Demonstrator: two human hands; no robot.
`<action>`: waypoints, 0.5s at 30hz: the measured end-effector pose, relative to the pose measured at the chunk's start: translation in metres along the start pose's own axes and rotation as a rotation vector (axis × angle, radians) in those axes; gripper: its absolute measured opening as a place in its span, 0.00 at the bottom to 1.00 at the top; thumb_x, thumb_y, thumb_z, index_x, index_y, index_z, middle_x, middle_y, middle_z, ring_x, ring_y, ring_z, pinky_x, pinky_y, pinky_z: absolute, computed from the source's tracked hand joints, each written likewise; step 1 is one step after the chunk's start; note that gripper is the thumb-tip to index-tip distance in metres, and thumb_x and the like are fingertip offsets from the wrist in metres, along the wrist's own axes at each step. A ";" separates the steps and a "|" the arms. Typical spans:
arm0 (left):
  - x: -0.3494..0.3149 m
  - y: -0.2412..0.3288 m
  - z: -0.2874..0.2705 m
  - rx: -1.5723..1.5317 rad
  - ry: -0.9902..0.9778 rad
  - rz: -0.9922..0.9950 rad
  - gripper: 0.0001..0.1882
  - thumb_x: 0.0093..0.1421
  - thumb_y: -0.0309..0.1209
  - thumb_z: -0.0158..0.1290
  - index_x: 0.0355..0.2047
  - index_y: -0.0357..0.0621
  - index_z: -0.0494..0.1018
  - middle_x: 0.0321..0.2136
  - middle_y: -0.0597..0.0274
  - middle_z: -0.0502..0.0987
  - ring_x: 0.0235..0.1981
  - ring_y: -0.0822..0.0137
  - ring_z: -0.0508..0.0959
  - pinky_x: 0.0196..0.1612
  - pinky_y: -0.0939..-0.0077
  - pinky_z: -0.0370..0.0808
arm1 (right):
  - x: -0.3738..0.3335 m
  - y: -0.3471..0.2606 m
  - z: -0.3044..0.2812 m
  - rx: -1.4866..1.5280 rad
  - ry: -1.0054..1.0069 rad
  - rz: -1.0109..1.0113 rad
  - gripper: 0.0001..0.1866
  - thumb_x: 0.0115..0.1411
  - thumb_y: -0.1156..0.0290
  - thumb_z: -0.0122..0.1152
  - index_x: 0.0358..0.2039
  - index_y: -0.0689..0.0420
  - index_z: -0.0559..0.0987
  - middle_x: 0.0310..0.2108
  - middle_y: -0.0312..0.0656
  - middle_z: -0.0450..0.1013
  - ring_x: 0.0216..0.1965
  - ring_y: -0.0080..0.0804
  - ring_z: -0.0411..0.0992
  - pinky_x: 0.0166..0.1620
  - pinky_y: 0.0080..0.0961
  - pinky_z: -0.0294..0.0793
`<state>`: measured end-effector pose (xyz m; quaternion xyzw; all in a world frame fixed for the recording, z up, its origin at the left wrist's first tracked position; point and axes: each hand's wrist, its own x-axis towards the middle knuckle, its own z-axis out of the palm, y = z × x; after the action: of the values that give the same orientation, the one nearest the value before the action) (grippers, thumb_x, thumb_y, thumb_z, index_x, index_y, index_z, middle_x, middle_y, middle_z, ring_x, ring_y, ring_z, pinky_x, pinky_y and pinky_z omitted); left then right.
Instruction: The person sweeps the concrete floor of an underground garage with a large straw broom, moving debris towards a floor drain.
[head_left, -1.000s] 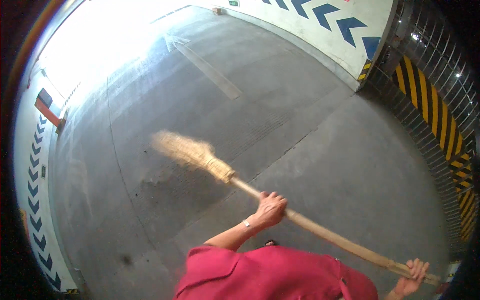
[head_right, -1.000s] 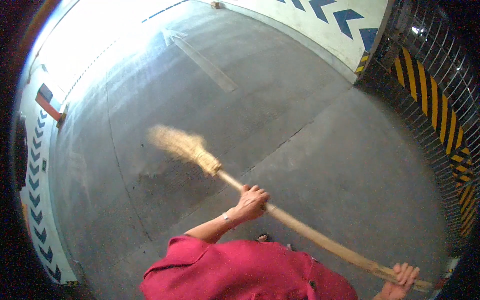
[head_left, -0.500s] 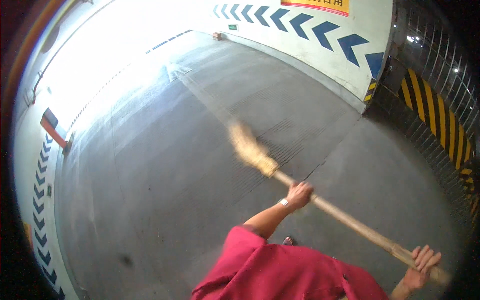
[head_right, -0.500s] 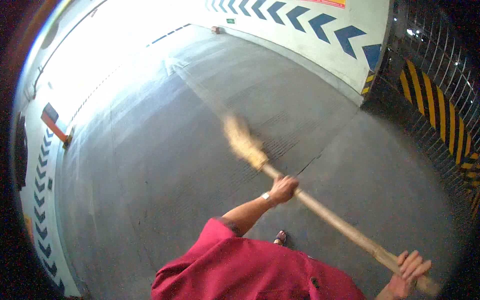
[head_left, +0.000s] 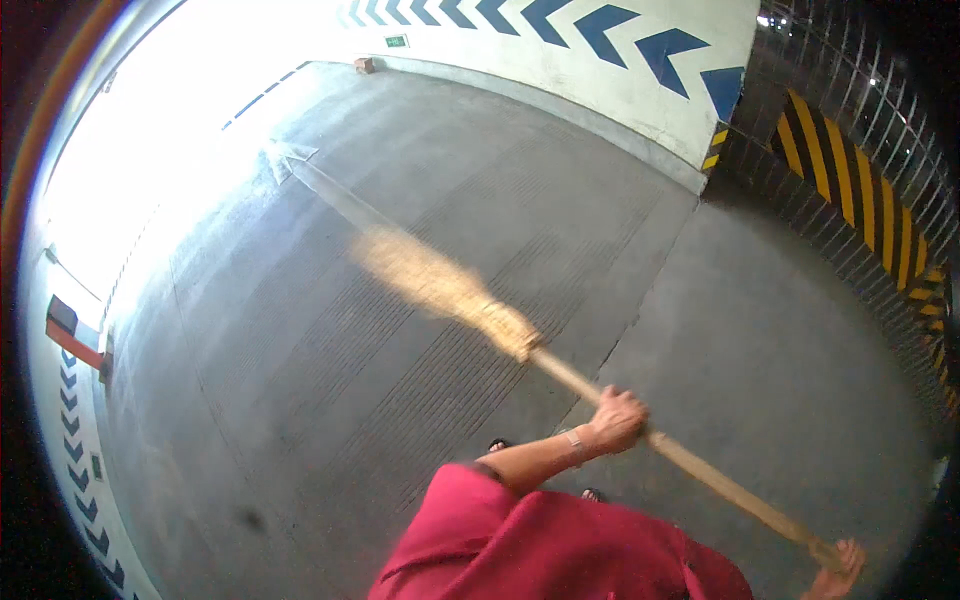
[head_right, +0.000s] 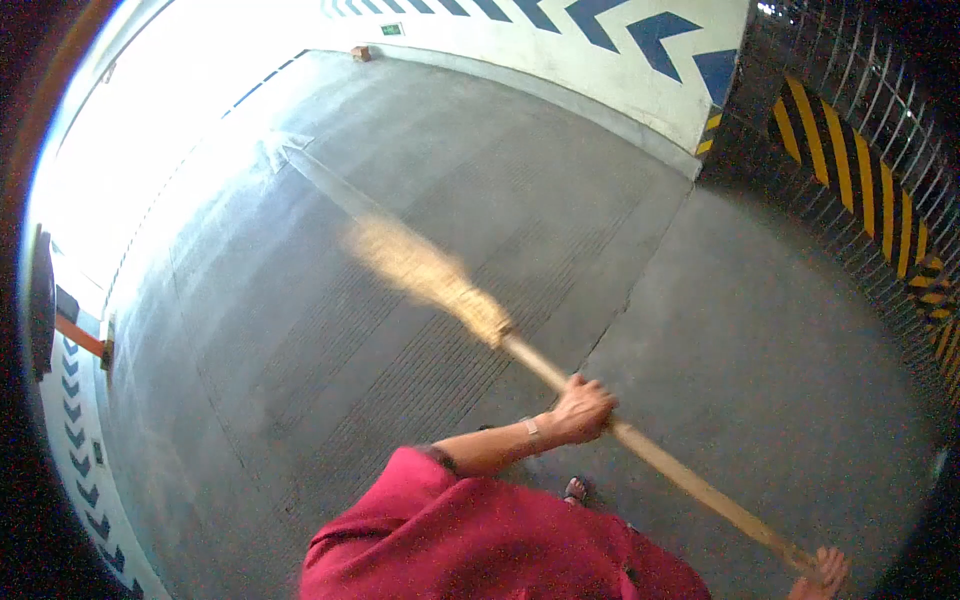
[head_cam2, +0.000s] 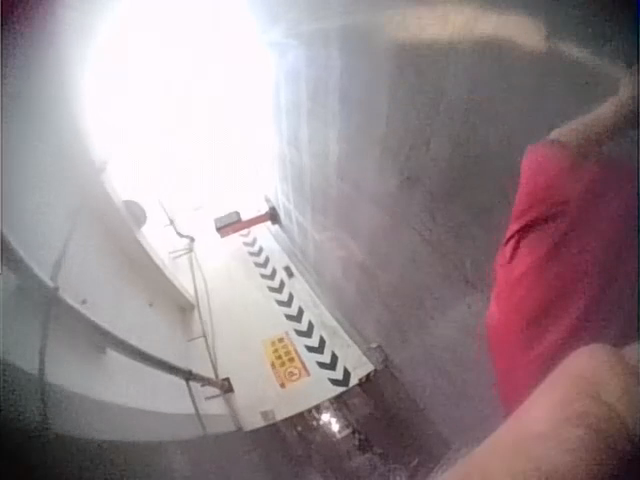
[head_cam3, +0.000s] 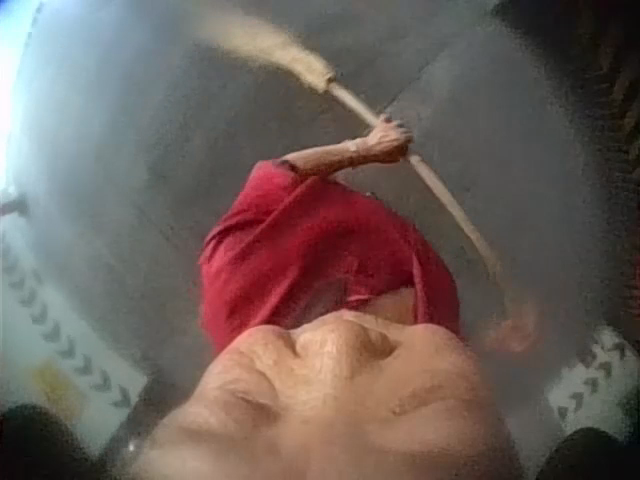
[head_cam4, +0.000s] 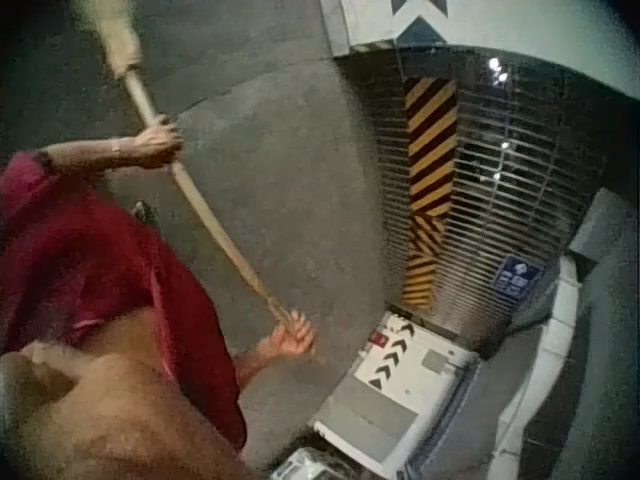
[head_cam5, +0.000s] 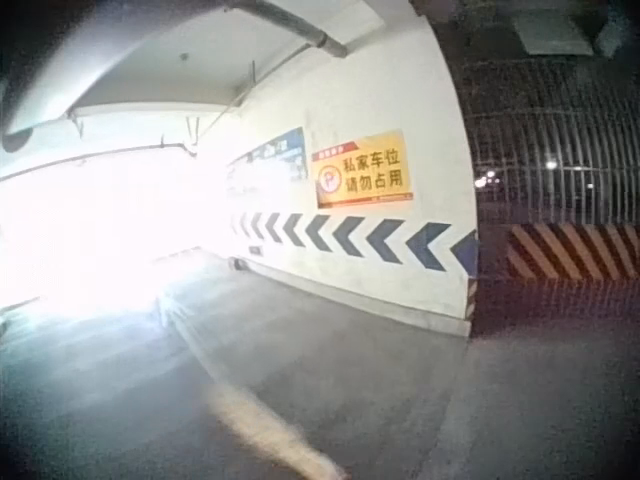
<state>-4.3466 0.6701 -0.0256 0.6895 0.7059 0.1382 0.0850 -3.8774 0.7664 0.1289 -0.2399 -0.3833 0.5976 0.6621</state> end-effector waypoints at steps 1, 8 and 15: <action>0.025 -0.008 -0.001 0.007 0.052 0.030 0.08 0.41 0.36 0.54 0.21 0.51 0.70 0.21 0.68 0.69 0.32 0.66 0.68 0.34 0.64 0.59 | -0.010 -0.010 0.019 -0.029 -0.027 -0.039 0.09 0.53 0.71 0.51 0.21 0.51 0.61 0.15 0.32 0.55 0.21 0.24 0.54 0.32 0.28 0.58; 0.156 -0.129 -0.015 -0.067 0.174 0.090 0.07 0.45 0.35 0.52 0.27 0.53 0.72 0.29 0.67 0.72 0.38 0.67 0.70 0.39 0.58 0.61 | -0.073 0.051 0.220 -0.492 -0.575 -0.353 0.07 0.55 0.69 0.49 0.22 0.52 0.64 0.16 0.36 0.59 0.23 0.29 0.58 0.37 0.35 0.63; 0.009 -0.175 -0.022 -0.211 0.362 -0.298 0.05 0.42 0.29 0.51 0.23 0.51 0.69 0.24 0.69 0.69 0.35 0.65 0.69 0.39 0.60 0.60 | -0.008 0.087 0.306 -0.249 -0.798 -0.116 0.09 0.52 0.69 0.52 0.20 0.54 0.64 0.16 0.37 0.61 0.22 0.30 0.60 0.32 0.33 0.64</action>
<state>-4.5200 0.6751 -0.0587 0.5292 0.7850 0.3184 0.0480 -4.1729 0.7301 0.2405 -0.0459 -0.6920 0.5542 0.4602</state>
